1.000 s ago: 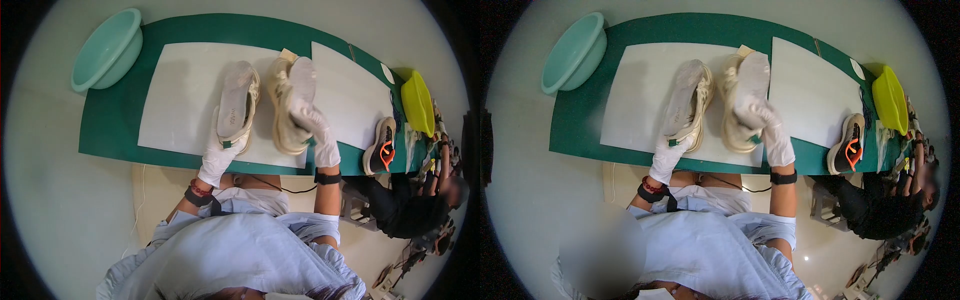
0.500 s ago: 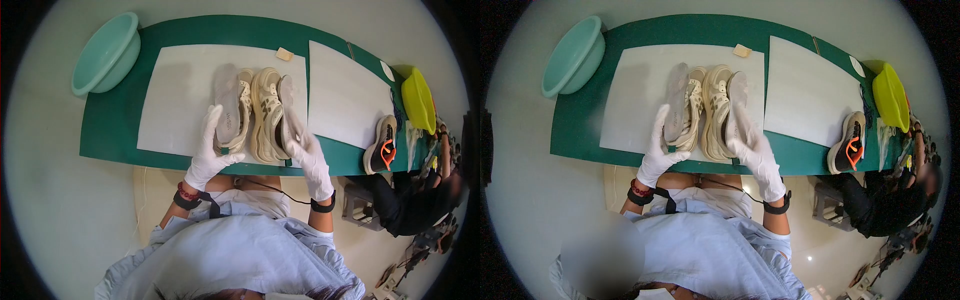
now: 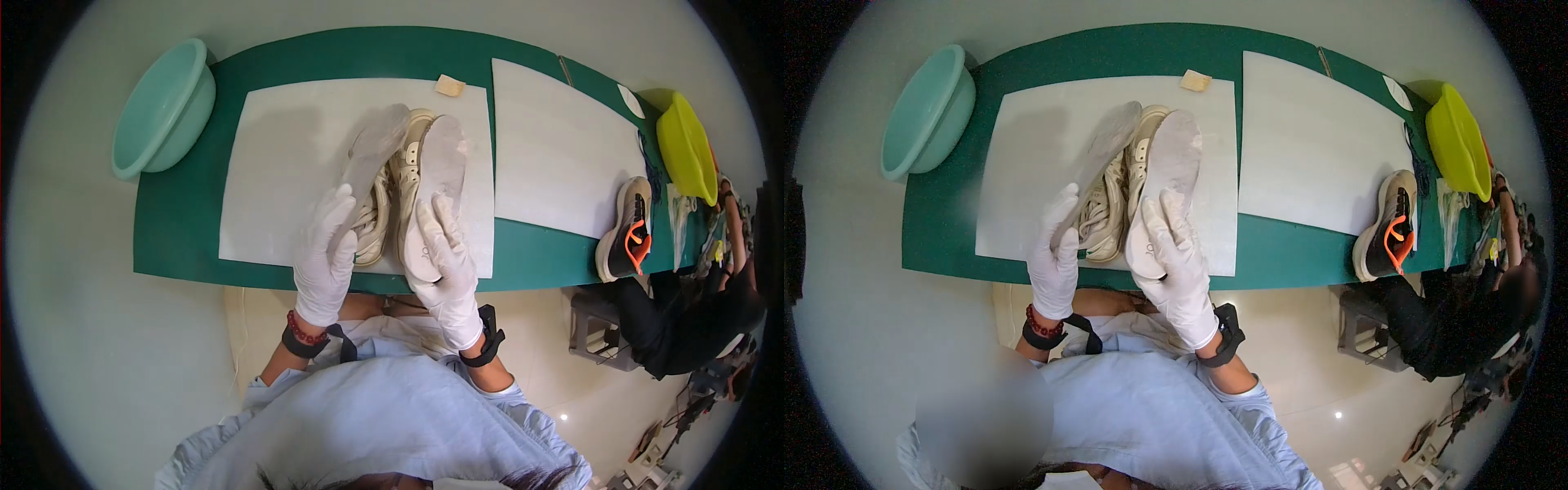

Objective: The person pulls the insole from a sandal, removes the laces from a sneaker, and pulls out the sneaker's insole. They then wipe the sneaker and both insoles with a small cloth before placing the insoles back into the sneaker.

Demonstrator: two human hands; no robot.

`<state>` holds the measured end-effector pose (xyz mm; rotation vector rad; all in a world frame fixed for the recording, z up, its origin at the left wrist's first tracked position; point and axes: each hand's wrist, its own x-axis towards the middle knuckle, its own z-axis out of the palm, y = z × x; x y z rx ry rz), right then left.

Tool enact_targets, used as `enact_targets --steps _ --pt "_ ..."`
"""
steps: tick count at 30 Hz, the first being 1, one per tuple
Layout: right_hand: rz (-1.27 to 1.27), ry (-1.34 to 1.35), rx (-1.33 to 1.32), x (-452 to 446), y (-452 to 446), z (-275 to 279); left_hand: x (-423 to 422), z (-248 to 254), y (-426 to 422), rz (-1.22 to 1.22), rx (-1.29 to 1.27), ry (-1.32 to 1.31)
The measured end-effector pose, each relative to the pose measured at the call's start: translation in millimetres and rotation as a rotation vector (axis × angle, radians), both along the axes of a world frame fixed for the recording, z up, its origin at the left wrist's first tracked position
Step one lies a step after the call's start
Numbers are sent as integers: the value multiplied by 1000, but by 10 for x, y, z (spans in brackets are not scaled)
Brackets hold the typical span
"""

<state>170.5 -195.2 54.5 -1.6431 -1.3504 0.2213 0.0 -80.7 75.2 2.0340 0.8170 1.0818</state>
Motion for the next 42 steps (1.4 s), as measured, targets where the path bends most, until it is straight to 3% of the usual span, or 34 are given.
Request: enact_targets --steps 3,4,6,8,10,13,15,17,19,20,21,22,24,28,33,35,38,39,42 --pt "28 92 20 140 -36 97 -58 -24 -65 15 249 389" --pt "60 237 48 206 -72 97 -60 -8 -86 14 273 416" --pt "-73 822 112 247 -113 145 -53 25 -149 16 314 473" --pt "-88 1209 315 331 -141 115 -31 -31 -141 0 247 394" --pt "-185 1116 478 251 -119 240 -3 -24 -149 13 214 369" --pt "-329 573 429 96 -150 157 52 156 -221 95 244 412" --pt "-353 63 293 51 -252 92 98 307 -273 175 301 435" --pt "-363 -159 253 -83 -321 16 166 395 -343 -27 325 243" --pt "-271 -193 191 -105 -379 25 323 342 -468 -268 323 170" --pt "-224 -211 159 -100 -419 30 455 353 -619 -228 228 253" --pt "-243 -73 153 -66 -451 -65 571 376 -653 -209 209 338" --pt "-230 355 211 -82 -494 -132 660 392 -659 -189 188 421" --pt "-229 722 326 -40 -514 -128 730 222 -639 -155 397 569" --pt "-347 644 350 105 -538 -128 765 37 -454 -246 534 615" --pt "-366 422 419 284 -587 -142 639 52 -315 -419 417 200" --pt "-350 220 443 323 -578 -40 629 -20 -249 -425 400 232" --pt "-403 116 463 314 -442 43 602 -127 -224 -375 360 344" --pt "-404 195 479 315 -408 55 596 -144 -226 -349 345 391" --pt "-453 -120 363 325 -200 221 586 -129 -316 -288 365 451"
